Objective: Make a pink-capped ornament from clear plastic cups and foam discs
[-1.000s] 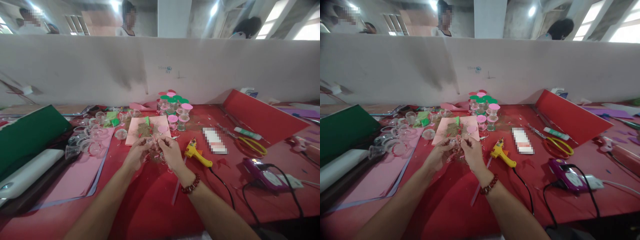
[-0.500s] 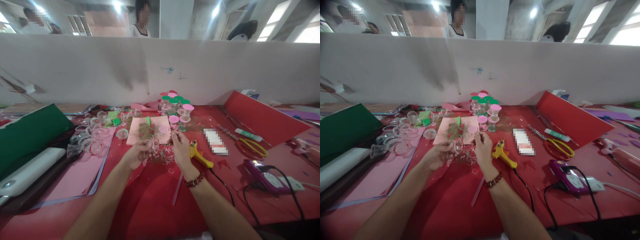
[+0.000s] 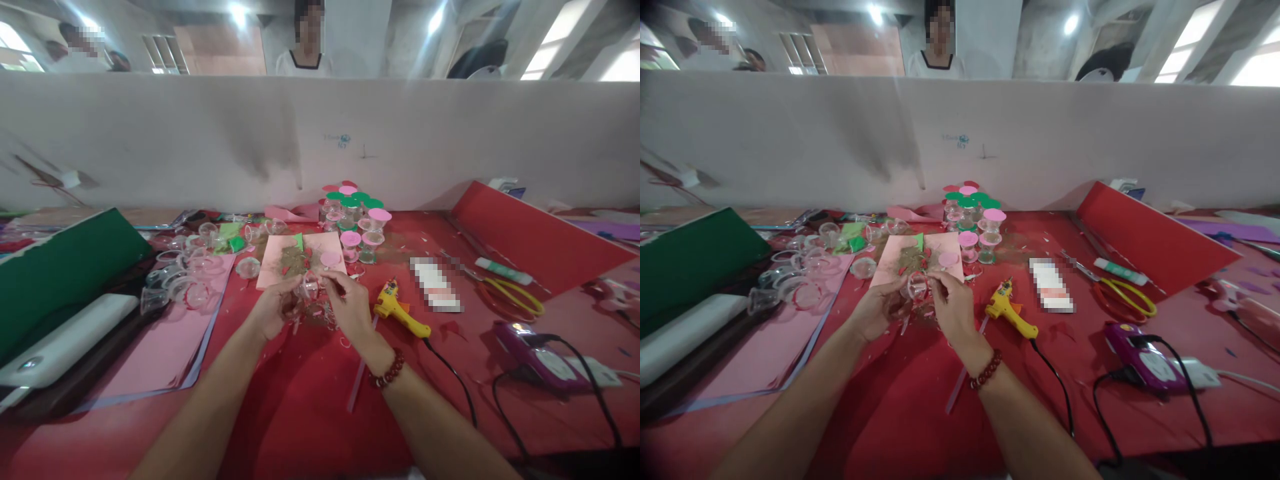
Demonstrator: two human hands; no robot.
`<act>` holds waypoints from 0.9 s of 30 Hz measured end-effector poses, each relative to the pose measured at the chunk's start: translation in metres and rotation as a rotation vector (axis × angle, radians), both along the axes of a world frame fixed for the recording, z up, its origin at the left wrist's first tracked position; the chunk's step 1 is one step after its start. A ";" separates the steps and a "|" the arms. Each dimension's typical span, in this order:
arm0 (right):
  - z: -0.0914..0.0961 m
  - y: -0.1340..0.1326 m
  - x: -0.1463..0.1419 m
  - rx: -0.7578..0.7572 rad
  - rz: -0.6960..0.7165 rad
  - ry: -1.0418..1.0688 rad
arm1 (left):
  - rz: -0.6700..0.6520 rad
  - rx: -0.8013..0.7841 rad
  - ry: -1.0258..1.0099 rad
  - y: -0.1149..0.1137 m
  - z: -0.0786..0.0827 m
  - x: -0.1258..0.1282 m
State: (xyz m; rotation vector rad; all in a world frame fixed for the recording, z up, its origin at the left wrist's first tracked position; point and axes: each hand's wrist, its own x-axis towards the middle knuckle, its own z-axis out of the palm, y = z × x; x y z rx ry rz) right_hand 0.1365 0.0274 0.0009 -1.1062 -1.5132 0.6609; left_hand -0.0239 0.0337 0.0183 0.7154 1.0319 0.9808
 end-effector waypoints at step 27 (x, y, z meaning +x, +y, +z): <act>-0.008 -0.003 -0.013 -0.065 0.026 0.070 | -0.088 0.204 -0.065 -0.010 -0.006 0.020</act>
